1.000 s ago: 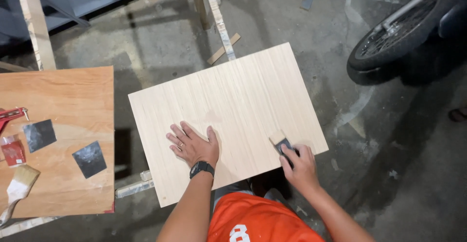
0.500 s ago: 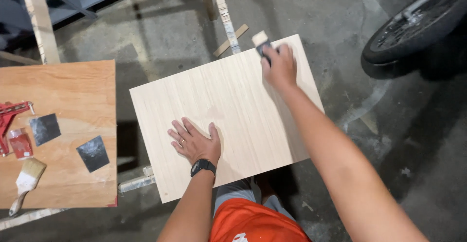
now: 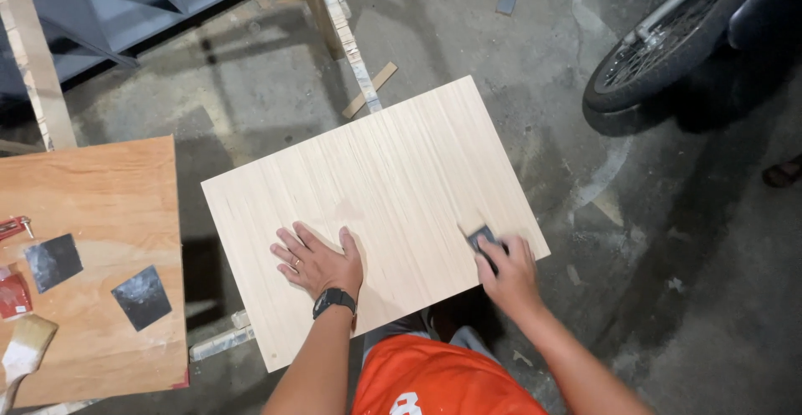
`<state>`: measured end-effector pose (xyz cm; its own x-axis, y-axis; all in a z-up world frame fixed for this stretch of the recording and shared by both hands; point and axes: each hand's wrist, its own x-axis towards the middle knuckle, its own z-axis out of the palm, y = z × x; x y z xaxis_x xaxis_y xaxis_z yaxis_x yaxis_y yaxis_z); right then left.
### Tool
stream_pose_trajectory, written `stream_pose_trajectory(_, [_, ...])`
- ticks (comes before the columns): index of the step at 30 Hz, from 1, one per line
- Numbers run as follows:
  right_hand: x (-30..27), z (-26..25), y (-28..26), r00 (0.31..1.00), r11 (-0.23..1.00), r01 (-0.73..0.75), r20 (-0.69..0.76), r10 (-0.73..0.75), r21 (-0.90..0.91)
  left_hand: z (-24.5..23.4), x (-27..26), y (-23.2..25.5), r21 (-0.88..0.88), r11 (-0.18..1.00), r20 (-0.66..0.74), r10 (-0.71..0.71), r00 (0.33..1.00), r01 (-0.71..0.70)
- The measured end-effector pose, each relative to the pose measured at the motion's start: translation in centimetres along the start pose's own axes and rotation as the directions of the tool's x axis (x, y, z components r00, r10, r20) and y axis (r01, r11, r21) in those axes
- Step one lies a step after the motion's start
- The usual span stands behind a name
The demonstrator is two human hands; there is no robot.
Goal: The person is manually sanding the surface and edges of a rectangular wooden board using a small piece of sandpaper.
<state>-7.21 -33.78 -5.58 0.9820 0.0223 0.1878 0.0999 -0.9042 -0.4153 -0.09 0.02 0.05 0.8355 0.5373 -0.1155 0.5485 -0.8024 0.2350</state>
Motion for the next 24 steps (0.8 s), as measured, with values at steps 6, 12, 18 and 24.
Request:
stream_pose_trajectory(6, [20.7, 4.0, -2.8, 0.997, 0.999, 0.039, -0.062, -0.039, -0.014, 0.5, 0.1, 0.0, 0.031, 1.0, -0.024, -0.005, 1.0, 0.005])
stream_pose_trajectory(12, [33.2, 7.4, -3.3, 0.997, 0.997, -0.07, -0.023, 0.07, -0.02, 1.1, 0.2, -0.3, 0.034, 0.999, -0.028, -0.012, 1.0, 0.013])
stream_pose_trajectory(18, [19.6, 2.6, -2.2, 0.997, 0.999, 0.012, -0.073, -0.008, 0.053, 0.8, 0.0, -0.4, 0.042, 0.999, -0.047, 0.011, 0.999, -0.009])
stream_pose_trajectory(24, [-2.5, -2.5, 2.1, 0.995, 0.999, -0.003, -0.098, -0.002, -0.042, 0.3, 0.0, -0.2, 0.017, 1.0, -0.019, 0.008, 1.0, -0.008])
